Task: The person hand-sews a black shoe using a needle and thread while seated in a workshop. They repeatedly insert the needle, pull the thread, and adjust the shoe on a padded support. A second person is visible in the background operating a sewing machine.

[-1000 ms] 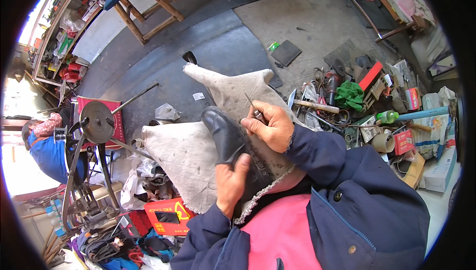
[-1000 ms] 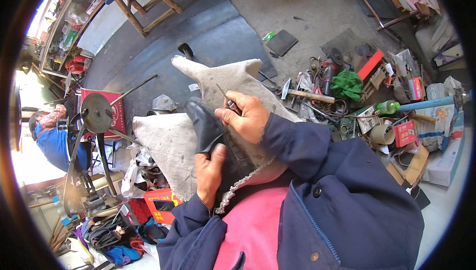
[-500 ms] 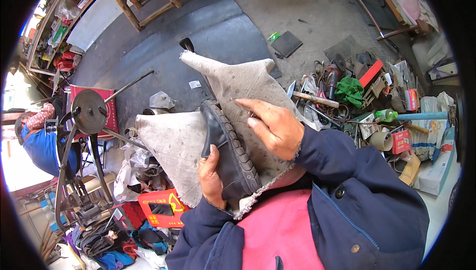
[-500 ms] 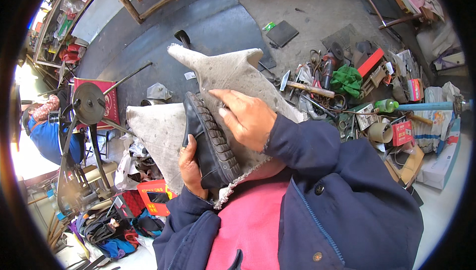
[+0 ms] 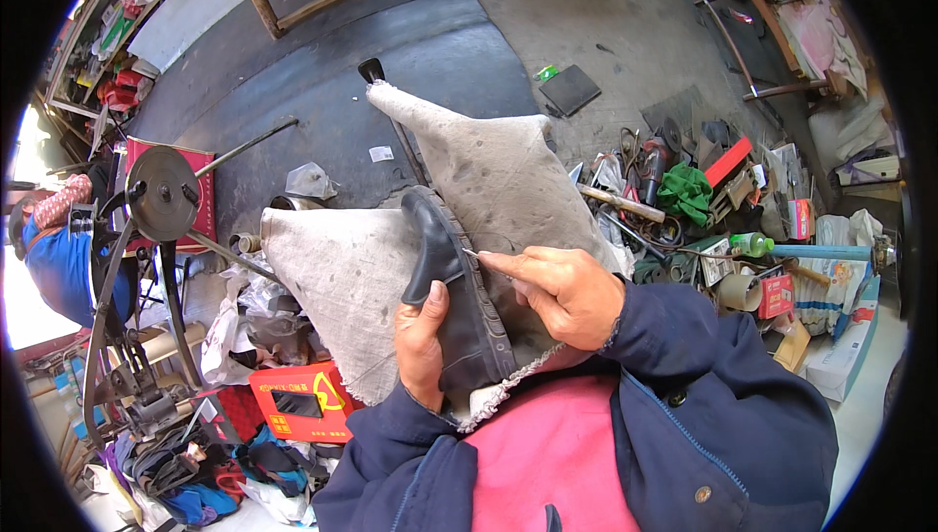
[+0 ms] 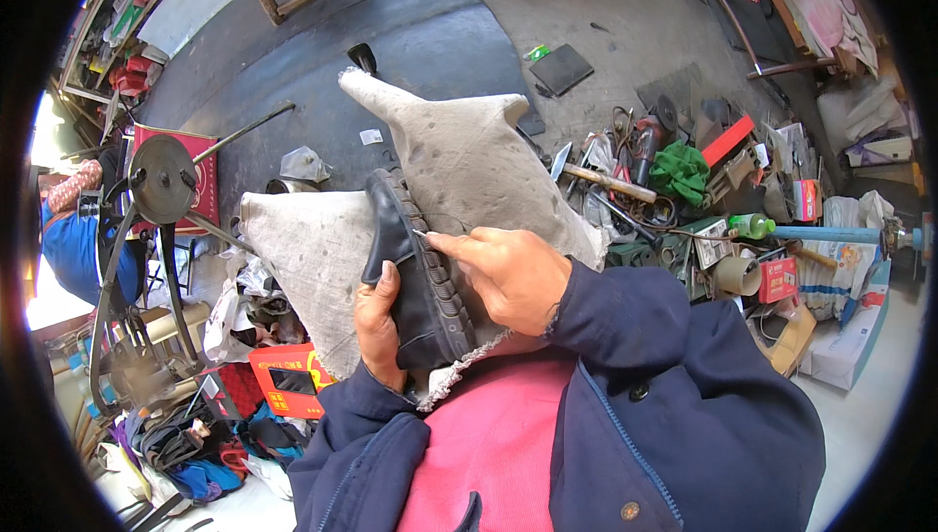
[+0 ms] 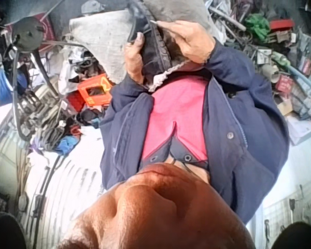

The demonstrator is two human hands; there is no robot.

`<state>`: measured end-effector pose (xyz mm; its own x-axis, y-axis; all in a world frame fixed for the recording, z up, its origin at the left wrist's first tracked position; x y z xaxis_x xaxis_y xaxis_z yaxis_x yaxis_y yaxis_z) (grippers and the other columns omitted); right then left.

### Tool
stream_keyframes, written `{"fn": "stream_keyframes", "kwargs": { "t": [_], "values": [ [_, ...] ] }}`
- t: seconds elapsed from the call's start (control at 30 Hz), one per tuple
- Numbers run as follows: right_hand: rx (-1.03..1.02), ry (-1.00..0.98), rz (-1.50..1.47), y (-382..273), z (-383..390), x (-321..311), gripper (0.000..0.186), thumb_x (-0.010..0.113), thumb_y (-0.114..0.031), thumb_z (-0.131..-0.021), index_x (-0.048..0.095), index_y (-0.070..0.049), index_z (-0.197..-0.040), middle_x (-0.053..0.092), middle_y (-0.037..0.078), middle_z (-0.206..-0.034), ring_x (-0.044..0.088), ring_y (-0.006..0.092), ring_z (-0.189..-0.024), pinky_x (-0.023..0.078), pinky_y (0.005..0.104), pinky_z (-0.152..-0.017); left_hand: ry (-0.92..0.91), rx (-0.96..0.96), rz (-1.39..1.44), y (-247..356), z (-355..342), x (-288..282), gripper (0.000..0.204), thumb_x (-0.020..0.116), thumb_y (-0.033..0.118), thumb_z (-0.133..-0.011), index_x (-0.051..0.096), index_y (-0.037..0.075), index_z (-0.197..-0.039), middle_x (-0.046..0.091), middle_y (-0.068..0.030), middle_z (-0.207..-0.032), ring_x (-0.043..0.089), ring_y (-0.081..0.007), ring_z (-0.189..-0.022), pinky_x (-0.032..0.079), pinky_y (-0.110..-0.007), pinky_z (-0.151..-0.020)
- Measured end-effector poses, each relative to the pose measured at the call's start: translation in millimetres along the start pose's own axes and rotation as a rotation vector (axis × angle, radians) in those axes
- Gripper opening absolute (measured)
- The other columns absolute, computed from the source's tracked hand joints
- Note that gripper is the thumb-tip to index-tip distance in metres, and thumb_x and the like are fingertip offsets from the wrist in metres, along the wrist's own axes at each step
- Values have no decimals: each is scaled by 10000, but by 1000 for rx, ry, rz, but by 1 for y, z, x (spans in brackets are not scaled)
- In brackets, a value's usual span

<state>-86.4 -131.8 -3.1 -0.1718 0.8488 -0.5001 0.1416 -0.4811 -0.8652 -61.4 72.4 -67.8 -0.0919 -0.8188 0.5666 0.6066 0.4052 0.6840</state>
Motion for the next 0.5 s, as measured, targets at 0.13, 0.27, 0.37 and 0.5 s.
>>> {"fn": "stream_keyframes", "kwargs": {
  "t": [0.13,0.27,0.37,0.5],
  "values": [
    [16,12,-1,0,-1,-1,538,551,88,-889,615,-16,-1413,654,155,-838,688,310,-734,560,405,-700,-47,98,-202,0,2,2,358,674,138,-1028,651,2,-1359,723,-57,-1222,666,-130,-1078,538,-300,-930],
    [25,-14,57,-4,-8,-8,533,551,76,-874,621,-8,-1396,694,202,-879,709,363,-753,572,434,-704,-75,86,-230,-3,5,8,425,717,33,-974,631,-1,-1389,716,-61,-1245,662,-139,-1102,530,-307,-968],
    [82,-186,271,-7,-16,-19,487,563,52,-866,655,2,-1342,721,263,-941,719,412,-827,573,473,-725,-82,106,-267,-2,4,11,413,711,30,-972,637,0,-1377,726,-68,-1231,683,-150,-1087,558,-320,-949],
    [127,-355,328,-8,-38,-32,376,580,21,-874,734,13,-1217,727,287,-932,723,420,-879,572,472,-763,-97,116,-296,-3,2,11,418,702,27,-976,629,0,-1387,722,-61,-1235,672,-140,-1095,550,-321,-960]
  ]
}}
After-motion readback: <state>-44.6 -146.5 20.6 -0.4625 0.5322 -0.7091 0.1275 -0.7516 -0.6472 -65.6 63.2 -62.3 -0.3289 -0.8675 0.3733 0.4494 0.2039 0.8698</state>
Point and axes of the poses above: each hand's wrist, its own z-axis away from the middle knuckle, its own x-axis out of the palm, y = z × x, the point moved 3 cm from there along -z, towards the middle knuckle
